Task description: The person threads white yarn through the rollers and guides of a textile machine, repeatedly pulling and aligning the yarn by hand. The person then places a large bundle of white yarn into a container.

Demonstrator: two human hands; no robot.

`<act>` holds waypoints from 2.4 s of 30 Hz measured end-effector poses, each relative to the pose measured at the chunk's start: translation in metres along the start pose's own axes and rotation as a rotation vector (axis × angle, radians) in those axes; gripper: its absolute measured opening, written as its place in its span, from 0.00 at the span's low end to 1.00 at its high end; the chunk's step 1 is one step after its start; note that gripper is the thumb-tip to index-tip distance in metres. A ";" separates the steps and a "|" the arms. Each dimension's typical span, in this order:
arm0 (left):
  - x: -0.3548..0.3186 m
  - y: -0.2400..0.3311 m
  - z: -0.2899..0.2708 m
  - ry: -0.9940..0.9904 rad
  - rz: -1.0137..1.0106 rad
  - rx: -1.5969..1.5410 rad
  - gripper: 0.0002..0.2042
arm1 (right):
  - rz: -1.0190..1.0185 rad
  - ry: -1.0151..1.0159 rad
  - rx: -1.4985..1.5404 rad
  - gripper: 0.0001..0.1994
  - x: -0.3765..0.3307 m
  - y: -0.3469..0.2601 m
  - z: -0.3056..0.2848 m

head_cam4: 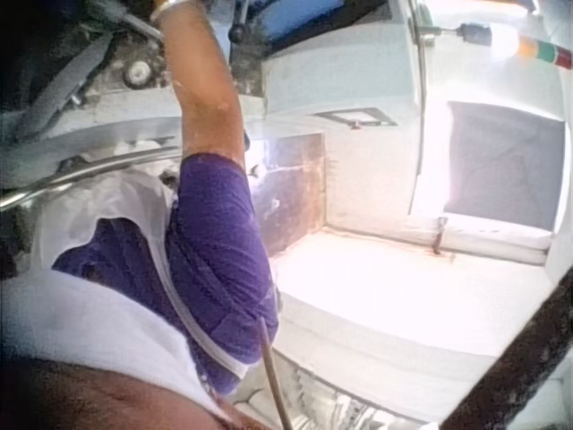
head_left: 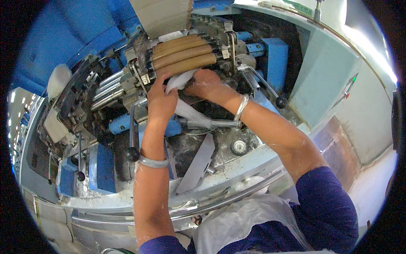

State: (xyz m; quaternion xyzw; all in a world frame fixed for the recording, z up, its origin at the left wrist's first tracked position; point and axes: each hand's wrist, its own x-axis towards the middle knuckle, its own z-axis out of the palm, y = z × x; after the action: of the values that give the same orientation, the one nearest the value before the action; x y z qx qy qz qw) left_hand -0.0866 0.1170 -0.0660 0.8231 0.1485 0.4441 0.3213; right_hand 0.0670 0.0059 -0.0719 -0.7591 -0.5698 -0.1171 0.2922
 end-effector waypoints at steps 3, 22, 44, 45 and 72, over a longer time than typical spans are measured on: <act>-0.002 0.004 -0.002 -0.016 -0.018 -0.031 0.23 | -0.017 -0.074 -0.029 0.22 -0.001 -0.001 0.000; -0.011 0.019 0.002 -0.352 -0.386 -0.305 0.28 | -0.145 0.125 0.007 0.24 -0.097 -0.052 -0.061; 0.006 0.092 0.005 0.184 0.268 -0.780 0.38 | -0.292 0.469 0.813 0.25 -0.022 -0.121 -0.036; 0.007 0.093 0.009 0.143 0.151 -1.014 0.40 | -0.254 0.550 0.620 0.24 -0.010 -0.125 -0.031; -0.007 0.056 0.006 0.175 -0.055 -0.631 0.06 | -0.204 0.827 0.591 0.28 0.052 -0.072 -0.058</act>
State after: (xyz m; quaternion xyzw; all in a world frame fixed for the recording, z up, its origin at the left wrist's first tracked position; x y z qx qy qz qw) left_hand -0.0878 0.0690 -0.0365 0.6372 0.0528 0.5285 0.5585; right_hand 0.0259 0.0274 0.0233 -0.4752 -0.4863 -0.2694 0.6820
